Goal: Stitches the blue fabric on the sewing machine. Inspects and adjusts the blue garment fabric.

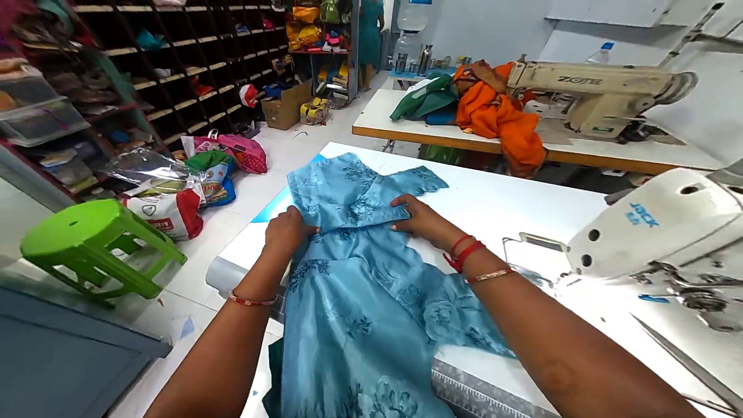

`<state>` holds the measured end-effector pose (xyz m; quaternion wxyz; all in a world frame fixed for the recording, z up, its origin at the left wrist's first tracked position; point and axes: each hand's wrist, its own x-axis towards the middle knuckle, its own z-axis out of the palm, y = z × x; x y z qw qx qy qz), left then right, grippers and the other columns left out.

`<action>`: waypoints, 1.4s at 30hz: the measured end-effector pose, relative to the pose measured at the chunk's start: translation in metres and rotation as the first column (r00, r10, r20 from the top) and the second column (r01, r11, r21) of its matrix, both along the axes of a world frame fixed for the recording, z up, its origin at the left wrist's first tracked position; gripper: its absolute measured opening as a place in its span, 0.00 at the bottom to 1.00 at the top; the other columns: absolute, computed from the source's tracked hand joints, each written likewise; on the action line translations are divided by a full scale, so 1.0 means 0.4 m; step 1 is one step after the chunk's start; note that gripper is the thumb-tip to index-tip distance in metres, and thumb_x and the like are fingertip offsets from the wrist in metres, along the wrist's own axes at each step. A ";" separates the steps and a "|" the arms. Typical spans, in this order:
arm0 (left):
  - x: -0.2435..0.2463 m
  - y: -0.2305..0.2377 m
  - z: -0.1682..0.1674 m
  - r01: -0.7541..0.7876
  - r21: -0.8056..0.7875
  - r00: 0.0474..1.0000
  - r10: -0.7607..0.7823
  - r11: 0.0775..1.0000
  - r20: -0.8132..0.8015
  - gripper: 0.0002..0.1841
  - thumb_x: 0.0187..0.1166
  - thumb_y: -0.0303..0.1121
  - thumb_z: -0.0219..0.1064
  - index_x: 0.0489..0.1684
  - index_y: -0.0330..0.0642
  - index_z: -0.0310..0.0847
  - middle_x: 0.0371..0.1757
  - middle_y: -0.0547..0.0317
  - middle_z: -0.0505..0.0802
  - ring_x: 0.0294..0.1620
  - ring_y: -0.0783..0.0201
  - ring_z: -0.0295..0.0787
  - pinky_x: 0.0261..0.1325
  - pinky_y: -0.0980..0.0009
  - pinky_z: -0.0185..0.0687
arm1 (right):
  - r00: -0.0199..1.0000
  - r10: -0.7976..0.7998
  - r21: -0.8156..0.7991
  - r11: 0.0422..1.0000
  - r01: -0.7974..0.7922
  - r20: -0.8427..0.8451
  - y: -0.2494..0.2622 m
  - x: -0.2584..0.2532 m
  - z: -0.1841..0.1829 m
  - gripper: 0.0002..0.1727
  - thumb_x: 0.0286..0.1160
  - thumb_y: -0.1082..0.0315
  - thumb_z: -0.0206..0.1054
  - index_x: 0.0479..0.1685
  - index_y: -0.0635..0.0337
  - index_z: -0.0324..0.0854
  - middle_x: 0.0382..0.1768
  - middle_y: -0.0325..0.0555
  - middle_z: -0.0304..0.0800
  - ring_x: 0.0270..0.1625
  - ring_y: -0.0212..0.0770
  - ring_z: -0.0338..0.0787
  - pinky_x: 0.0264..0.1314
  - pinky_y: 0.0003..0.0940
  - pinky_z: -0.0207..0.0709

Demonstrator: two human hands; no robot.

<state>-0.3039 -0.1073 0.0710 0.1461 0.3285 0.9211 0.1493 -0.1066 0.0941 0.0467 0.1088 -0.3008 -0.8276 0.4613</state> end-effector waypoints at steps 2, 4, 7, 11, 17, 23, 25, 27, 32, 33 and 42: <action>0.002 0.014 -0.015 0.076 0.210 0.995 -0.087 0.975 0.046 0.27 0.75 0.38 0.78 0.62 0.22 0.79 0.54 0.23 0.88 0.60 0.26 0.84 0.65 0.29 0.73 | 0.998 -0.002 -0.062 0.998 -0.002 -0.064 0.011 0.051 0.021 0.27 0.72 0.82 0.71 0.71 0.63 0.71 0.51 0.58 0.83 0.32 0.39 0.81 0.33 0.35 0.76; -0.018 0.060 -0.026 0.158 0.333 0.971 -0.208 0.930 0.120 0.25 0.73 0.34 0.79 0.61 0.22 0.80 0.52 0.27 0.90 0.57 0.31 0.86 0.65 0.33 0.75 | 0.994 -0.014 -0.058 0.998 0.008 -0.111 0.038 0.117 0.031 0.20 0.72 0.83 0.70 0.63 0.65 0.79 0.48 0.54 0.85 0.33 0.37 0.80 0.35 0.33 0.76; -0.018 0.154 -0.030 0.221 0.389 0.890 -0.348 0.894 0.293 0.19 0.78 0.33 0.74 0.54 0.21 0.81 0.45 0.34 0.89 0.44 0.47 0.88 0.56 0.47 0.84 | 0.982 -0.095 -0.064 0.994 0.086 -0.163 0.092 0.216 0.005 0.14 0.74 0.82 0.69 0.56 0.66 0.85 0.46 0.47 0.89 0.33 0.32 0.81 0.37 0.28 0.77; -0.008 0.254 0.002 0.294 0.266 0.787 -0.390 0.918 0.478 0.16 0.85 0.34 0.67 0.53 0.25 0.80 0.41 0.47 0.88 0.35 0.65 0.84 0.46 0.66 0.84 | 0.952 -0.147 -0.212 0.973 0.091 -0.268 0.113 0.302 -0.035 0.13 0.84 0.75 0.60 0.61 0.66 0.84 0.50 0.44 0.90 0.38 0.28 0.85 0.44 0.26 0.81; -0.027 0.275 -0.016 0.252 0.302 0.720 -0.386 0.920 0.576 0.11 0.88 0.33 0.61 0.47 0.32 0.82 0.31 0.59 0.88 0.27 0.74 0.85 0.37 0.76 0.84 | 0.929 -0.254 -0.178 0.961 0.212 -0.269 0.106 0.300 -0.049 0.13 0.90 0.68 0.57 0.57 0.63 0.87 0.40 0.38 0.91 0.19 0.21 0.69 0.21 0.17 0.63; -0.032 0.260 -0.033 0.218 0.361 0.708 -0.401 0.907 0.581 0.09 0.87 0.31 0.62 0.38 0.35 0.82 0.25 0.63 0.88 0.22 0.76 0.83 0.30 0.80 0.82 | 0.913 -0.292 -0.224 0.947 0.232 -0.285 0.116 0.292 -0.044 0.25 0.76 0.79 0.68 0.73 0.57 0.77 0.34 0.40 0.90 0.18 0.24 0.71 0.17 0.18 0.59; -0.032 0.260 -0.029 0.226 0.353 0.711 -0.401 0.908 0.577 0.09 0.88 0.31 0.62 0.41 0.34 0.82 0.26 0.63 0.89 0.23 0.76 0.84 0.32 0.80 0.83 | 0.911 -0.322 -0.248 0.933 0.260 -0.257 0.111 0.294 -0.039 0.30 0.77 0.78 0.69 0.80 0.55 0.70 0.34 0.41 0.91 0.17 0.23 0.70 0.16 0.17 0.58; -0.036 0.260 -0.030 0.231 0.357 0.699 -0.409 0.905 0.587 0.08 0.88 0.31 0.61 0.42 0.35 0.81 0.27 0.63 0.89 0.24 0.76 0.85 0.32 0.80 0.83 | 0.911 -0.362 -0.261 0.915 0.307 -0.197 0.095 0.295 -0.029 0.29 0.79 0.75 0.68 0.80 0.56 0.68 0.34 0.40 0.92 0.16 0.21 0.69 0.16 0.17 0.55; -0.038 0.260 -0.026 0.212 0.364 0.669 -0.406 0.907 0.623 0.08 0.88 0.30 0.60 0.40 0.38 0.81 0.26 0.65 0.90 0.23 0.77 0.87 0.32 0.81 0.85 | 0.897 -0.422 -0.286 0.883 0.373 -0.133 0.091 0.294 -0.018 0.30 0.80 0.72 0.68 0.81 0.56 0.66 0.38 0.42 0.94 0.20 0.20 0.76 0.18 0.16 0.58; -0.038 0.260 -0.025 0.202 0.362 0.669 -0.398 0.910 0.628 0.08 0.89 0.31 0.60 0.40 0.38 0.82 0.26 0.65 0.90 0.23 0.77 0.86 0.31 0.81 0.84 | 0.892 -0.432 -0.292 0.877 0.381 -0.136 0.090 0.294 -0.019 0.31 0.78 0.73 0.69 0.81 0.56 0.66 0.37 0.41 0.94 0.20 0.20 0.76 0.18 0.16 0.57; -0.045 0.258 -0.029 0.140 0.399 0.658 -0.386 0.906 0.647 0.08 0.87 0.29 0.62 0.33 0.40 0.80 0.24 0.66 0.90 0.22 0.77 0.87 0.32 0.80 0.86 | 0.864 -0.480 -0.287 0.858 0.426 -0.152 0.085 0.289 -0.022 0.27 0.75 0.76 0.71 0.73 0.59 0.66 0.29 0.38 0.90 0.16 0.18 0.71 0.15 0.14 0.55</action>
